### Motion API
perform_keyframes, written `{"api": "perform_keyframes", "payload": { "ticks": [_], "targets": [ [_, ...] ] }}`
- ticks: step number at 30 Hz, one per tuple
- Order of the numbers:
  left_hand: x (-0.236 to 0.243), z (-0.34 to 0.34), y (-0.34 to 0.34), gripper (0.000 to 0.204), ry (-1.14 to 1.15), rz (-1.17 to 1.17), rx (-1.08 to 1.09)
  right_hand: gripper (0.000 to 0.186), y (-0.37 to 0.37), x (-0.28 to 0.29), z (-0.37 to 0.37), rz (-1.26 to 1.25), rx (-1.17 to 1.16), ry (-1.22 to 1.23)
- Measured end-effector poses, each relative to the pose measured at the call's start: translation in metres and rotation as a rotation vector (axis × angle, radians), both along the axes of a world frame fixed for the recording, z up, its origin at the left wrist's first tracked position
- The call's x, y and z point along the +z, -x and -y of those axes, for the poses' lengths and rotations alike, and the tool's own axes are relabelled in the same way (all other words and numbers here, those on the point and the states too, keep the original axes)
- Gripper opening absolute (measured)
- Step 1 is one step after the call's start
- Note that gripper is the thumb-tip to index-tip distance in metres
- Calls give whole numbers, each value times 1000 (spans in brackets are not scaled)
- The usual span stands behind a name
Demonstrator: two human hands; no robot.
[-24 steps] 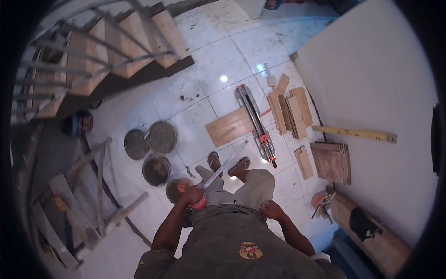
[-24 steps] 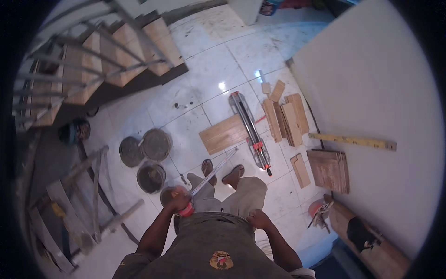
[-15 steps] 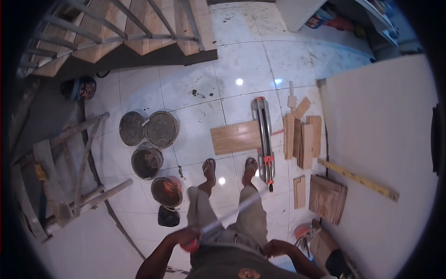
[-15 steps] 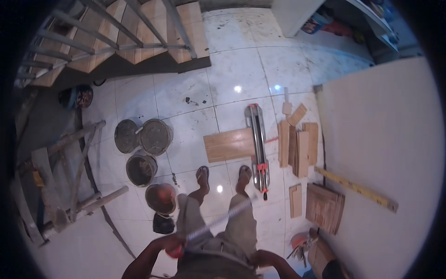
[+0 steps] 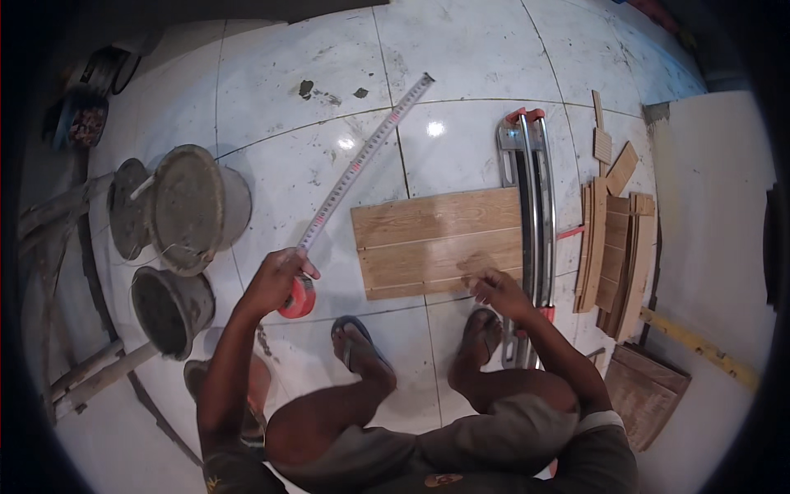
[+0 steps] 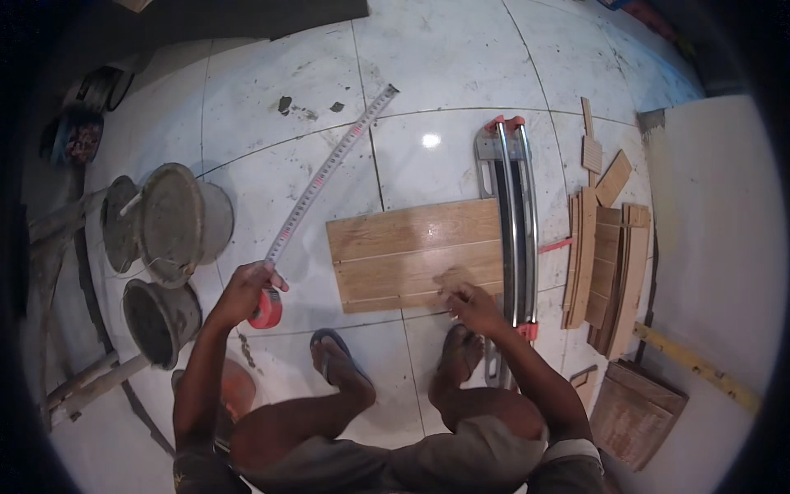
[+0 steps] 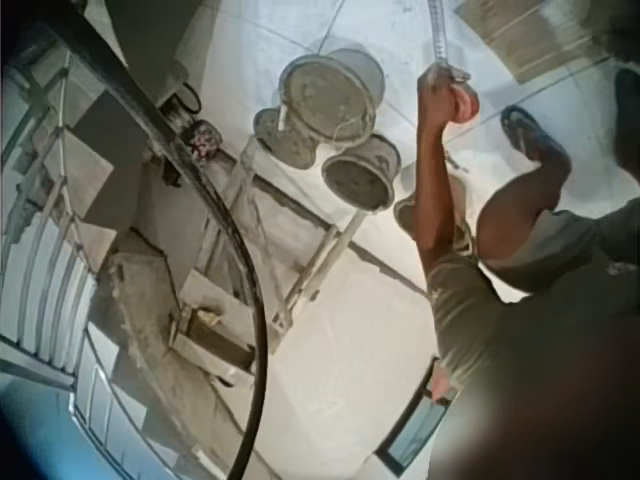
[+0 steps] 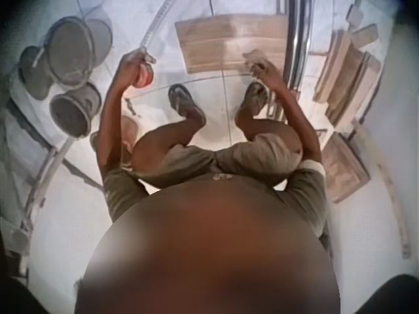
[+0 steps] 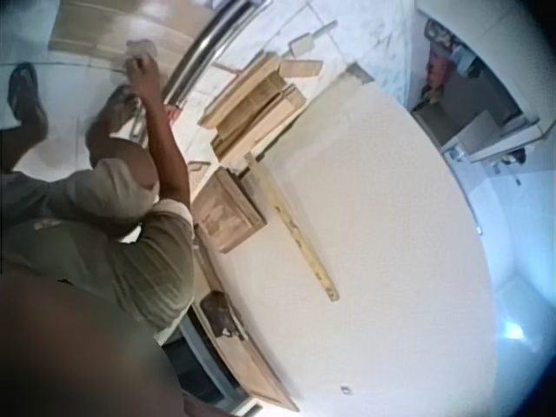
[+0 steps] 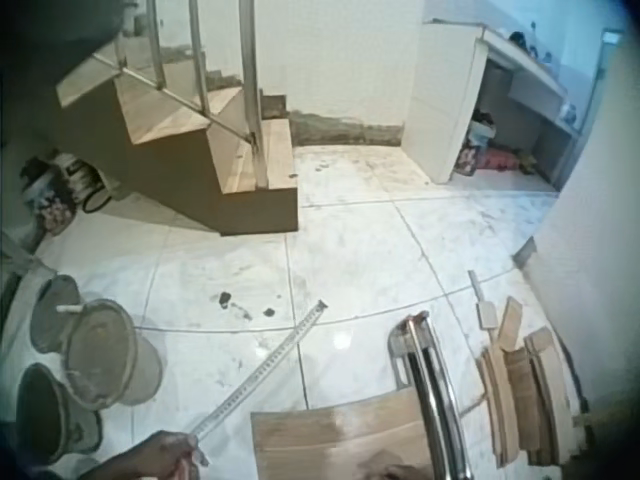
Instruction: Measuring ceramic tiles with a tape measure and pencil, then cutting them to size using a manual tile cutter.
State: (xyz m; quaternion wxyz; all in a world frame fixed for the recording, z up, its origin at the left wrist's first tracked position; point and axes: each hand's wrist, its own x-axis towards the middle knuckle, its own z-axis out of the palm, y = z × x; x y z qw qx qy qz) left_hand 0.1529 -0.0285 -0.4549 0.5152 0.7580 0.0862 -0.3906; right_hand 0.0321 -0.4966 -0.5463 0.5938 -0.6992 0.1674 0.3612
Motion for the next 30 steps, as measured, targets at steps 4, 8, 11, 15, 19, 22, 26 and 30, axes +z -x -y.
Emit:
{"api": "perform_keyframes", "payload": {
  "ticks": [4, 8, 11, 15, 19, 22, 26, 30],
  "targets": [
    [-77, 6, 7, 48, 46, 159, -272, 32, 26, -22, -10, -13, 86, -25],
    [-91, 5, 25, 44, 210, 34, -272, 47, -25, 10, 24, 507, 92, 597],
    [-97, 14, 31, 42, 230, -52, -301, 67, -74, 23, 38, 875, 197, 1010],
    [-115, 25, 37, 42, 289, -61, -389, 68, -106, 17, 36, 930, 314, 1082],
    [-125, 14, 33, 42, 299, -102, -425, 63, -117, -3, 19, 900, 588, 1113],
    [-129, 7, 6, 39, 143, 55, -507, 47, -111, -20, 8, 751, 647, 1179],
    [-144, 9, -34, 35, -191, 213, -459, 44, -114, -39, 7, 704, 613, 1077],
    [-148, 17, -58, 34, -414, 348, -562, 45, -114, -46, 0, 675, 493, 1125]
  ]
}}
